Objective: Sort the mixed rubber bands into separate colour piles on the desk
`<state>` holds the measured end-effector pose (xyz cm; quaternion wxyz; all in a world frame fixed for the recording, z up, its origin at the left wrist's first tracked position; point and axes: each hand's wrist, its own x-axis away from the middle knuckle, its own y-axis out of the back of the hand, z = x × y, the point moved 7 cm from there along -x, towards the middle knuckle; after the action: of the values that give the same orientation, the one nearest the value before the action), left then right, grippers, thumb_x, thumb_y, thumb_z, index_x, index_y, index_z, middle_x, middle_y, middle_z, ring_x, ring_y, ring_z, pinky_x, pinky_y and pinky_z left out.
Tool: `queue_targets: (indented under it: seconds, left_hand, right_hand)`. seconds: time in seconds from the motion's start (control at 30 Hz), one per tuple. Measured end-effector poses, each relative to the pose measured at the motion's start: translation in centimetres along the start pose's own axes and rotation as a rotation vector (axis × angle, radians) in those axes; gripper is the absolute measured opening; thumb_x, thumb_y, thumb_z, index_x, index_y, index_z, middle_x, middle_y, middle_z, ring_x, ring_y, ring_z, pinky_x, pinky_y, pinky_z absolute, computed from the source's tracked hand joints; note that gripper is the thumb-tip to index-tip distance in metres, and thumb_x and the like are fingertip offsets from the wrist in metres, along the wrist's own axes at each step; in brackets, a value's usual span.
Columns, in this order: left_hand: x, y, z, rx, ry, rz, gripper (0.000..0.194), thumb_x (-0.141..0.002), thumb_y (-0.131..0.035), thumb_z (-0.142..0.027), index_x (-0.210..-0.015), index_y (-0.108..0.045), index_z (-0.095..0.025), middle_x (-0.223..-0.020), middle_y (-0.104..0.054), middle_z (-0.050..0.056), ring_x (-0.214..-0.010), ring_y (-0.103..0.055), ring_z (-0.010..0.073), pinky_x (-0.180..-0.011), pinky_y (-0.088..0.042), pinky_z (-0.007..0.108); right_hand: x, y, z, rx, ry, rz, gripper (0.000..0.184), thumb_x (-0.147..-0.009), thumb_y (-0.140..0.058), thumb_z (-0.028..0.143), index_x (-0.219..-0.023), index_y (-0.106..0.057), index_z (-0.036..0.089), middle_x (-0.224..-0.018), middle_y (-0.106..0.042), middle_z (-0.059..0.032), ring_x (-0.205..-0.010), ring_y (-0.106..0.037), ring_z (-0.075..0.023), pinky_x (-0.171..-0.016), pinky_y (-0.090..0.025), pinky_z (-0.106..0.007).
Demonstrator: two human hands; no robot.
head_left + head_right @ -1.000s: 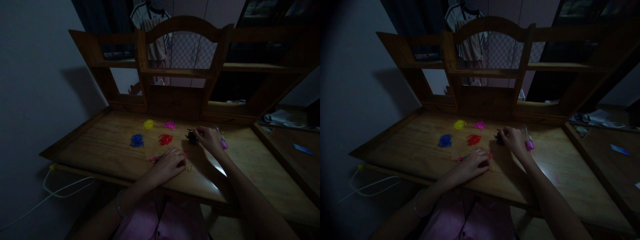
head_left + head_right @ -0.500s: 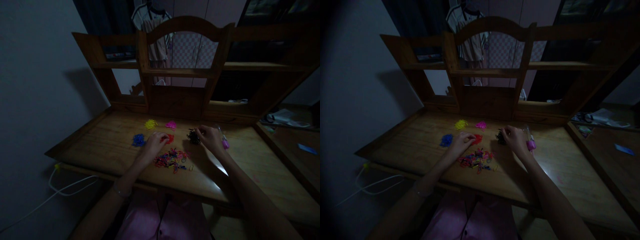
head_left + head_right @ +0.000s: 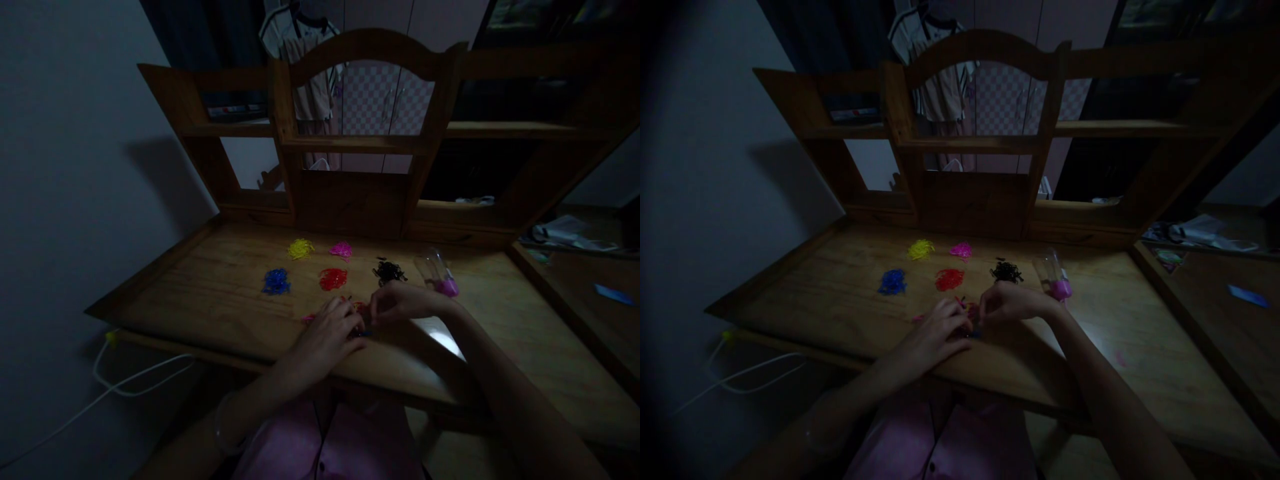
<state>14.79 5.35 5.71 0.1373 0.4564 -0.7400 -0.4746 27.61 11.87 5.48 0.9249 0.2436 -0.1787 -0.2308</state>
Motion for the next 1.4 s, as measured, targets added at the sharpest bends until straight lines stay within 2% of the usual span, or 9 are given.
queue_targets:
  seconds: [0.17, 0.33, 0.6, 0.73, 0.9, 1.03, 1.17, 1.3, 1.4]
  left_hand:
    - [-0.2, -0.8, -0.1, -0.027, -0.004, 0.015, 0.004, -0.088, -0.06, -0.026, -0.088, -0.062, -0.021, -0.103, -0.057, 0.003, -0.107, -0.047, 0.0212, -0.094, -0.041, 0.035]
    - [-0.7, -0.9, -0.3, -0.031, -0.051, 0.039, 0.004, -0.085, -0.062, -0.023, -0.083, -0.059, -0.021, -0.097, -0.058, 0.004, -0.103, -0.048, 0.0222, -0.091, -0.041, 0.035]
    - [-1.0, -1.2, -0.2, -0.064, -0.091, 0.018, 0.007, -0.082, -0.063, -0.019, -0.081, -0.056, -0.021, -0.09, -0.059, 0.002, -0.094, -0.05, 0.0198, -0.086, -0.039, 0.032]
    - [-1.1, -0.1, -0.5, -0.029, -0.056, 0.001, 0.006, -0.084, -0.06, -0.018, -0.082, -0.055, -0.02, -0.089, -0.059, 0.001, -0.093, -0.05, 0.0186, -0.085, -0.039, 0.03]
    - [-1.7, 1.9, 0.5, 0.098, 0.057, -0.091, 0.005, -0.088, -0.057, -0.025, -0.088, -0.059, -0.021, -0.091, -0.061, 0.001, -0.094, -0.054, 0.0184, -0.082, -0.042, 0.029]
    - [-1.2, 4.9, 3.4, 0.065, 0.125, -0.216, 0.006, -0.087, -0.058, -0.025, -0.087, -0.062, -0.021, -0.09, -0.064, 0.002, -0.091, -0.058, 0.0182, -0.083, -0.044, 0.03]
    - [1.9, 8.7, 10.2, -0.135, 0.361, -0.415, 0.008, -0.085, -0.058, -0.026, -0.088, -0.062, -0.021, -0.088, -0.065, 0.003, -0.087, -0.06, 0.0205, -0.08, -0.046, 0.033]
    - [4.8, 10.2, 15.7, -0.277, 0.464, -0.42, 0.008, -0.084, -0.057, -0.027, -0.086, -0.063, -0.021, -0.088, -0.067, 0.004, -0.087, -0.061, 0.0215, -0.083, -0.046, 0.033]
    - [5.7, 10.1, 17.0, -0.298, 0.455, -0.399, 0.01, -0.083, -0.056, -0.026, -0.087, -0.064, -0.021, -0.091, -0.069, 0.004, -0.089, -0.061, 0.0218, -0.085, -0.046, 0.034]
  right_hand:
    - [0.3, -0.6, -0.4, -0.018, -0.012, 0.096, 0.023, -0.079, -0.066, 0.033, -0.094, -0.071, 0.016, -0.087, -0.071, -0.0036, -0.078, -0.064, -0.0152, -0.068, -0.046, -0.022]
    - [0.3, -1.3, 0.2, -0.04, -0.015, 0.13, 0.024, -0.076, -0.069, 0.033, -0.093, -0.071, 0.017, -0.086, -0.071, -0.0027, -0.076, -0.064, -0.0147, -0.067, -0.047, -0.022]
    - [-0.6, -1.6, -0.1, 0.137, 0.005, 0.016, 0.018, -0.075, -0.066, 0.027, -0.09, -0.071, 0.017, -0.075, -0.068, -0.0001, -0.065, -0.06, -0.0124, -0.057, -0.042, -0.02]
    - [-0.6, -1.2, 0.2, 0.15, -0.001, -0.016, 0.018, -0.076, -0.064, 0.026, -0.089, -0.07, 0.016, -0.073, -0.067, 0.0, -0.061, -0.057, -0.0112, -0.054, -0.04, -0.019]
    - [-0.4, 0.6, 0.4, 0.01, 0.009, -0.163, 0.018, -0.078, -0.062, 0.03, -0.089, -0.066, 0.016, -0.072, -0.064, -0.0004, -0.061, -0.055, -0.0112, -0.052, -0.039, -0.019]
    - [-0.2, 2.0, 0.3, -0.09, -0.001, -0.362, 0.027, -0.083, -0.059, 0.038, -0.1, -0.059, 0.017, -0.067, -0.06, 0.0009, -0.055, -0.05, -0.0101, -0.047, -0.033, -0.02]
    - [0.3, 3.3, 0.4, 0.039, -0.012, -0.508, 0.028, -0.086, -0.055, 0.042, -0.098, -0.062, 0.017, -0.065, -0.057, 0.0008, -0.054, -0.047, -0.01, -0.048, -0.031, -0.021]
    - [0.0, 2.3, 0.0, 0.202, -0.029, -0.333, 0.021, -0.081, -0.064, 0.036, -0.089, -0.067, 0.017, -0.067, -0.06, -0.0002, -0.059, -0.052, -0.0112, -0.051, -0.033, -0.021]
    - [-0.3, 0.9, -0.3, 0.201, -0.04, -0.183, 0.024, -0.077, -0.068, 0.037, -0.09, -0.068, 0.016, -0.074, -0.064, -0.0016, -0.065, -0.057, -0.0124, -0.053, -0.036, -0.02]
